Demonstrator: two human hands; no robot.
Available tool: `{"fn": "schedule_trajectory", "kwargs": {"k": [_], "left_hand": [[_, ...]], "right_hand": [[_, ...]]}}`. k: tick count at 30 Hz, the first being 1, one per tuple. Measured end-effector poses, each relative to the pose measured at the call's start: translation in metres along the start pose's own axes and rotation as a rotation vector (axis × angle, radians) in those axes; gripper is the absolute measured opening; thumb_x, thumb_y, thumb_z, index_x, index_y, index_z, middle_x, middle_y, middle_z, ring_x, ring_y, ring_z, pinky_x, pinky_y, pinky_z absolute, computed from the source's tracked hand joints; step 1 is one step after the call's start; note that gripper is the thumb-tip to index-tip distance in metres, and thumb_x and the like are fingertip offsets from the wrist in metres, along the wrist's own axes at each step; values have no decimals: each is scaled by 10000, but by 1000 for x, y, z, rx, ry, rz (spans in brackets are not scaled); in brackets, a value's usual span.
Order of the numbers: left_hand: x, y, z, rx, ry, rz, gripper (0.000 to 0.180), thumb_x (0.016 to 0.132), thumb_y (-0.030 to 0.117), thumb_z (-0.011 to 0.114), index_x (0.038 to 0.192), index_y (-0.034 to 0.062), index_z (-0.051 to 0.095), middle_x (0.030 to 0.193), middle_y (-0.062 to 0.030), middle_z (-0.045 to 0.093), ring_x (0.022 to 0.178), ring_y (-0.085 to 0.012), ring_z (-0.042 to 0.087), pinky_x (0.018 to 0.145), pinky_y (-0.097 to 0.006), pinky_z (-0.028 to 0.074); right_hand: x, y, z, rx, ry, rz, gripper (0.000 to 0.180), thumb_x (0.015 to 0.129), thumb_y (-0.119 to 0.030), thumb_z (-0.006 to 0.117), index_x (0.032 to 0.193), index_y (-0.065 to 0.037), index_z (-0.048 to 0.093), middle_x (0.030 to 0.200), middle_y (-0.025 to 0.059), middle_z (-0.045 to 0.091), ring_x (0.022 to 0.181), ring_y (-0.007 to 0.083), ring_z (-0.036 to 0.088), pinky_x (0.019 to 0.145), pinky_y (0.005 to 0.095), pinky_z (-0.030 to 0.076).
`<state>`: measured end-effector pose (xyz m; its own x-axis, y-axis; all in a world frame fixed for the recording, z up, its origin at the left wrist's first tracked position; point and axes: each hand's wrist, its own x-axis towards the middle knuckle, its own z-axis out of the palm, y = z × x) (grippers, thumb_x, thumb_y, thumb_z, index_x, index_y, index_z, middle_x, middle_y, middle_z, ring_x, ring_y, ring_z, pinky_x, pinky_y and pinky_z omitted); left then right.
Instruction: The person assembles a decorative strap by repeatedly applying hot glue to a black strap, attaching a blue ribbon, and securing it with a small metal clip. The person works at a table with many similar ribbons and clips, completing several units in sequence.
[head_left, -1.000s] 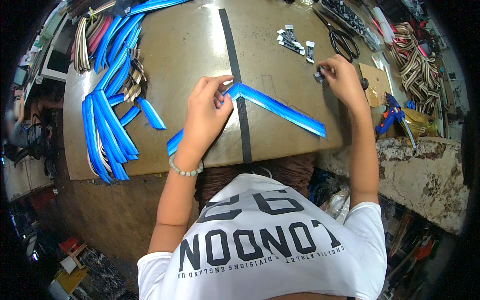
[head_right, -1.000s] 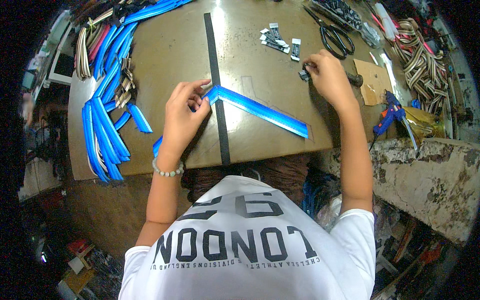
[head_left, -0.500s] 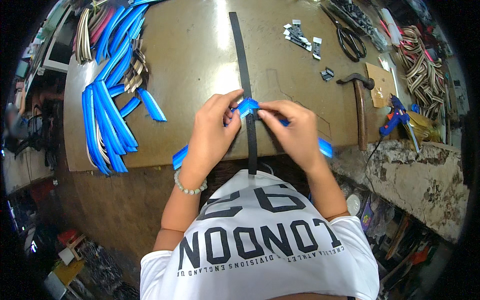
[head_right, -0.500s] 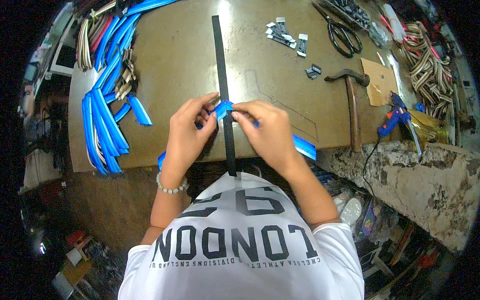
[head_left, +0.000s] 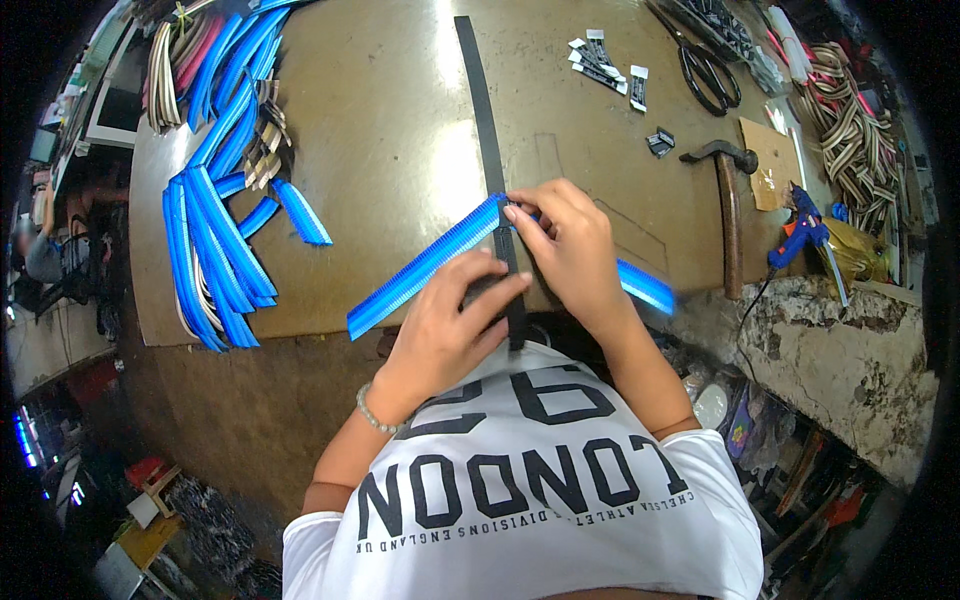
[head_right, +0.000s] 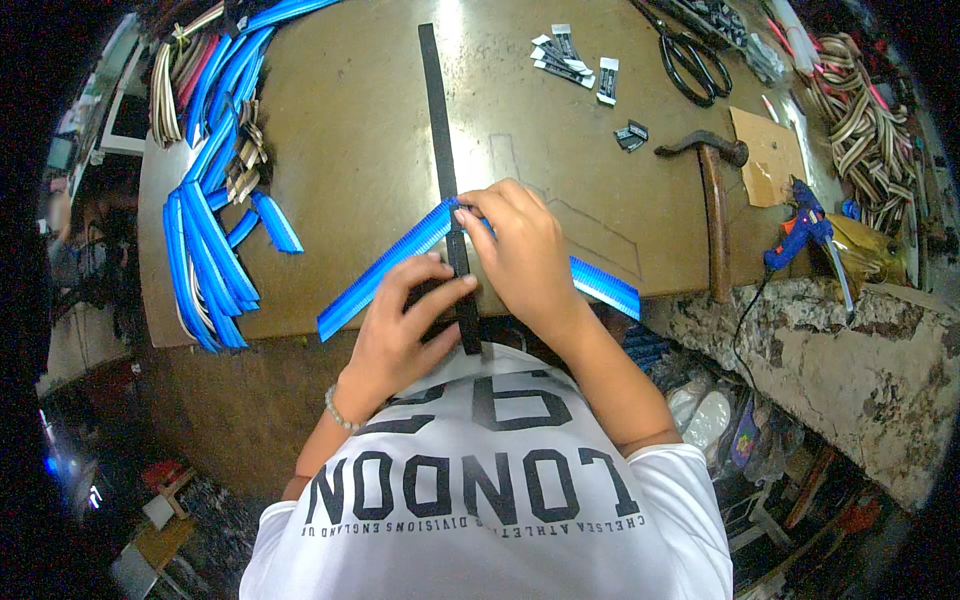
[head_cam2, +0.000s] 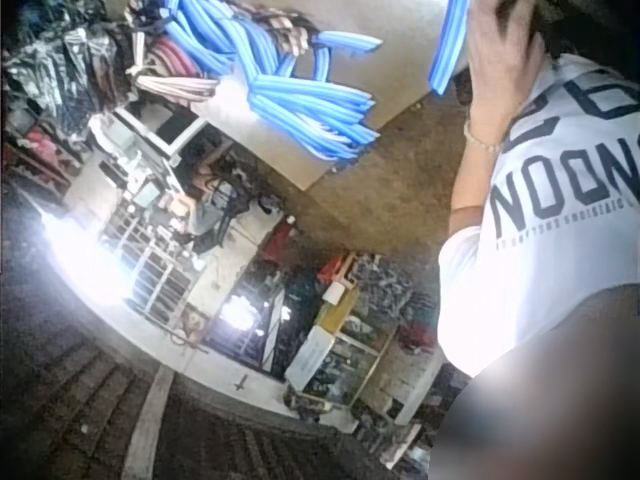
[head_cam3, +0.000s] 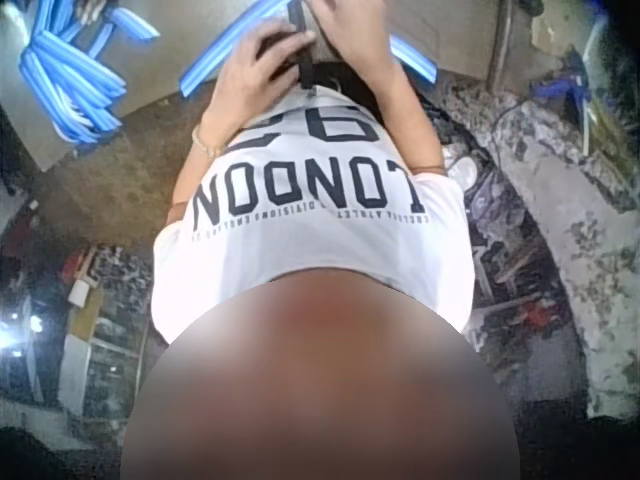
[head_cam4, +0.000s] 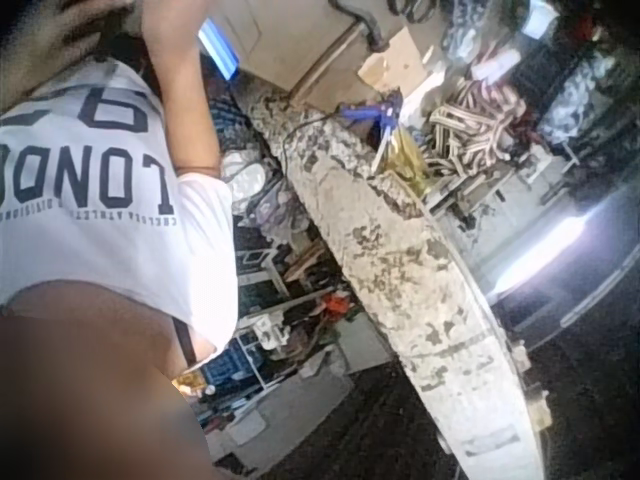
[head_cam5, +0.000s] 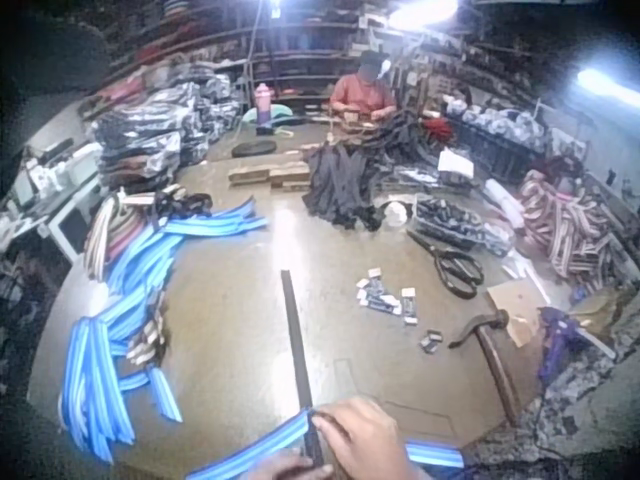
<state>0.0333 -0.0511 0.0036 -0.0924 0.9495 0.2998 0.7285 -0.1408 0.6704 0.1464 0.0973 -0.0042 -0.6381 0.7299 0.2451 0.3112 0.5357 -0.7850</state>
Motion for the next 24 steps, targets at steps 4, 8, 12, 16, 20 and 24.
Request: {"fn": "schedule_trajectory", "kwargs": {"k": [4, 8, 12, 16, 20, 24], "left_hand": [[22, -11, 7, -76, 197, -183, 415, 706, -59, 751, 1099, 18, 645, 1086, -136, 576, 937, -298, 631, 804, -357, 543], [36, -20, 6, -191, 246, -221, 219, 750, -75, 747, 943, -16, 661, 996, -103, 596, 757, -176, 636, 630, -285, 538], [41, -20, 6, -182, 243, -286, 180, 760, -76, 741, 920, -12, 688, 947, -97, 623, 758, -161, 634, 629, -271, 533], [47, -18, 7, -166, 268, -346, 159, 762, -34, 767, 893, -7, 681, 912, -88, 607, 686, -155, 595, 592, -277, 495], [53, -19, 7, -144, 289, -414, 208, 746, 0, 795, 918, -2, 679, 913, -96, 609, 657, -146, 555, 595, -281, 475], [55, -20, 8, -150, 322, -423, 273, 738, 19, 805, 965, -8, 655, 887, -107, 594, 650, -154, 534, 617, -293, 475]], "right_hand": [[1, 0, -5, 82, -43, 133, 175, 855, -75, 702, 1010, 6, 692, 897, 140, 663, 804, 300, 650, 710, 389, 515], [1, -2, -8, 125, -73, 142, 207, 858, -89, 708, 1043, 3, 690, 917, 135, 670, 801, 282, 656, 693, 382, 521], [3, 0, -8, 67, -72, 74, 196, 850, -76, 710, 1032, -7, 693, 911, 146, 661, 826, 305, 653, 733, 395, 520], [3, 6, -7, 72, -97, 52, 177, 845, -61, 701, 1014, -11, 693, 917, 162, 650, 855, 337, 645, 788, 416, 511], [4, 4, -14, 89, -129, 5, 170, 835, -26, 676, 1004, -11, 692, 933, 180, 643, 870, 368, 634, 809, 434, 502], [17, -9, -28, 44, -214, -119, 206, 837, 19, 637, 1034, 2, 699, 923, 173, 638, 814, 314, 644, 737, 376, 511]]}}
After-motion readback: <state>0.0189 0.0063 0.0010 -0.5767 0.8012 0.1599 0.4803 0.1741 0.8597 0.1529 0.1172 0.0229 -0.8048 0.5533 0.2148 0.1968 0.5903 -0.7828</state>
